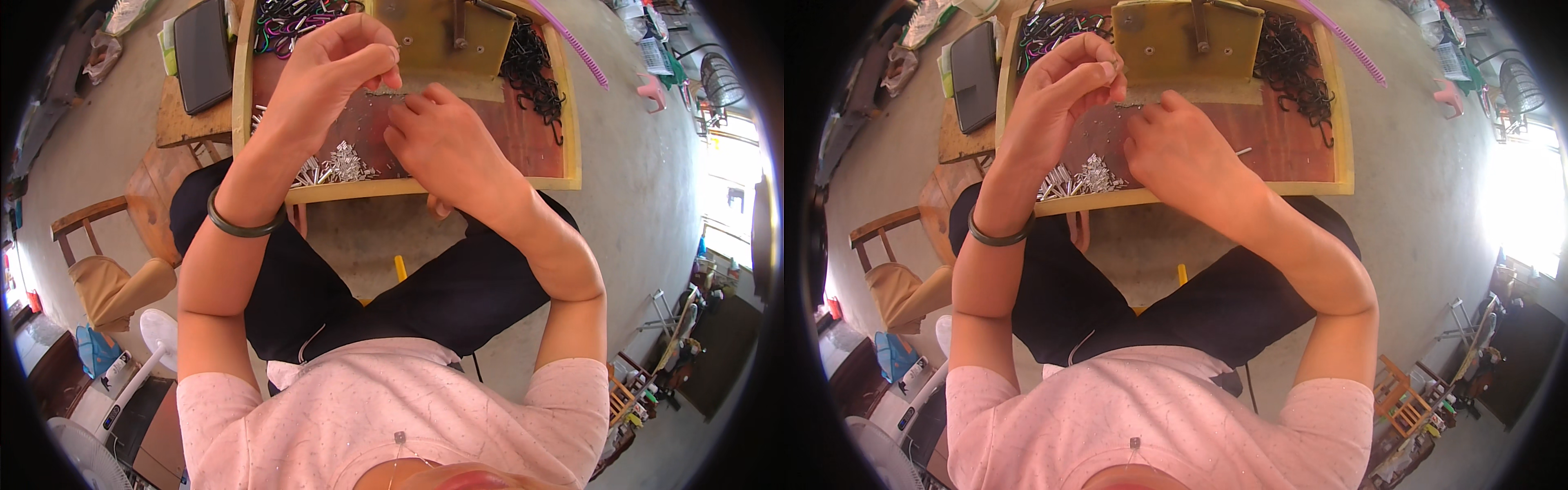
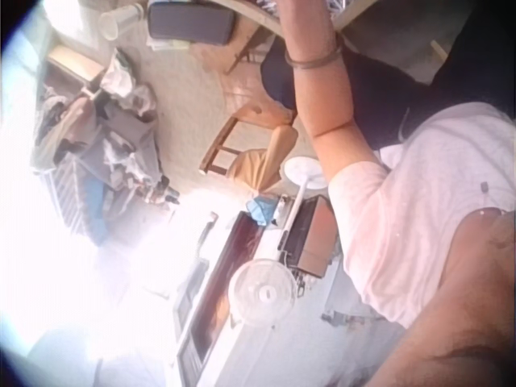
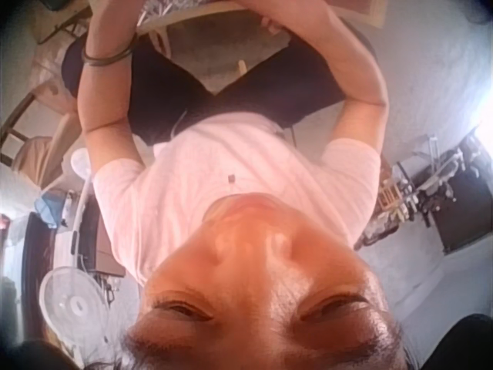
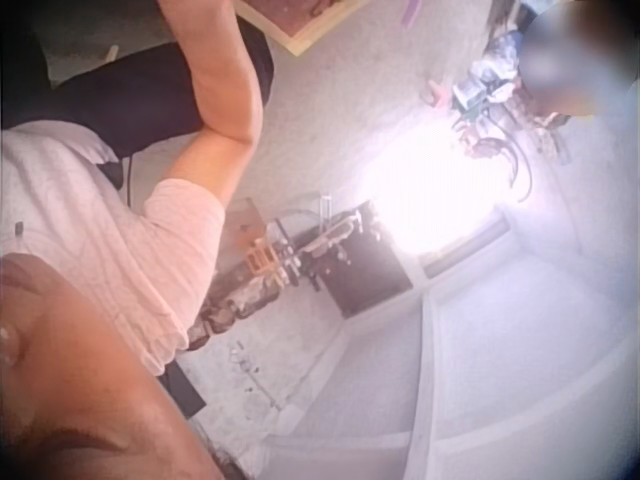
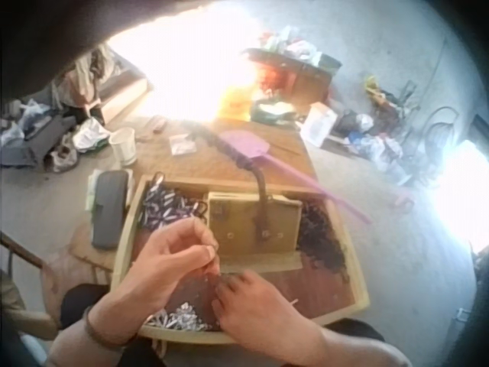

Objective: The person assembles small metal components onto plastic or rubber parts by hand and using a small desktop press.

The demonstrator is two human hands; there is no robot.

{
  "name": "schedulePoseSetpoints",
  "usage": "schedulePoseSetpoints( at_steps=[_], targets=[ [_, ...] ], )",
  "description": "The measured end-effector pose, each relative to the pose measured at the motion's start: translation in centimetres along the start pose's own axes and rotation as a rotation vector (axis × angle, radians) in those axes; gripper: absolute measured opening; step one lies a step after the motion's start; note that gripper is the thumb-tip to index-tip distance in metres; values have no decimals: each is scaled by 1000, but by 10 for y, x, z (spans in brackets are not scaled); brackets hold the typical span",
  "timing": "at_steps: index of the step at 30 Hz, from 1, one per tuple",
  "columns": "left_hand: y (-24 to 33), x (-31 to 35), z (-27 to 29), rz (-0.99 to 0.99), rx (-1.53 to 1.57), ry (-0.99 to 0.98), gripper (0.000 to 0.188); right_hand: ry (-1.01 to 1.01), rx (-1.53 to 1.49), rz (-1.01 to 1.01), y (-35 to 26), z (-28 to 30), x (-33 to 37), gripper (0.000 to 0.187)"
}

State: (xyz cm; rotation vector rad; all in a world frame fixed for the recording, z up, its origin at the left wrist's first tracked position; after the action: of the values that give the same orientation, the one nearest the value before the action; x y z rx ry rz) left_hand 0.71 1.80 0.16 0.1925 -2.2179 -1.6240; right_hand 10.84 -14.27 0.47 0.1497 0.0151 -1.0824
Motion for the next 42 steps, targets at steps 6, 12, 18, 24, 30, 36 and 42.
schedulePoseSetpoints(
  at_steps=[6, 12, 18, 24, 30, 36, 42],
  targets=[
    [-7, -2, 1, 11, 56, -72, 8, 459, -717, -290, 39, 16, 9, 11],
    [-8, -2, -8, 98, 205, -187, 12, 864, -1213, -384, 51, 23, 7, 10],
    [-6, -2, -7, 120, 298, -269, 9, 878, -1336, -345, 52, 22, 4, 10],
    [-6, -2, -6, 118, 312, -292, 9, 889, -1374, -336, 51, 23, 2, 11],
    [-9, -3, -4, 149, 386, -298, 10, 841, -834, -292, 51, 23, 2, 12],
    [-3, -1, -4, 53, 203, -139, 10, 833, -493, -199, 54, 25, 2, 18],
    [1, 1, -12, -249, -78, 155, 10, 799, -634, -403, 55, 25, 2, 15]
  ],
)
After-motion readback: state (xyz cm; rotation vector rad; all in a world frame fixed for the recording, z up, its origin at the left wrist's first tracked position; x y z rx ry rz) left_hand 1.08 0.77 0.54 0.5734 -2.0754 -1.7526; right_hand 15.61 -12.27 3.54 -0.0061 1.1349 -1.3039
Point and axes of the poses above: each hand's wrist, its own x-axis away from the middle knuckle, its own z-axis out of the back of the hand, y = z × x, the point moved 1 cm from there along -x, towards the middle knuckle, and after that the axes turned 15 degrees about z, right-handed, at the moved point
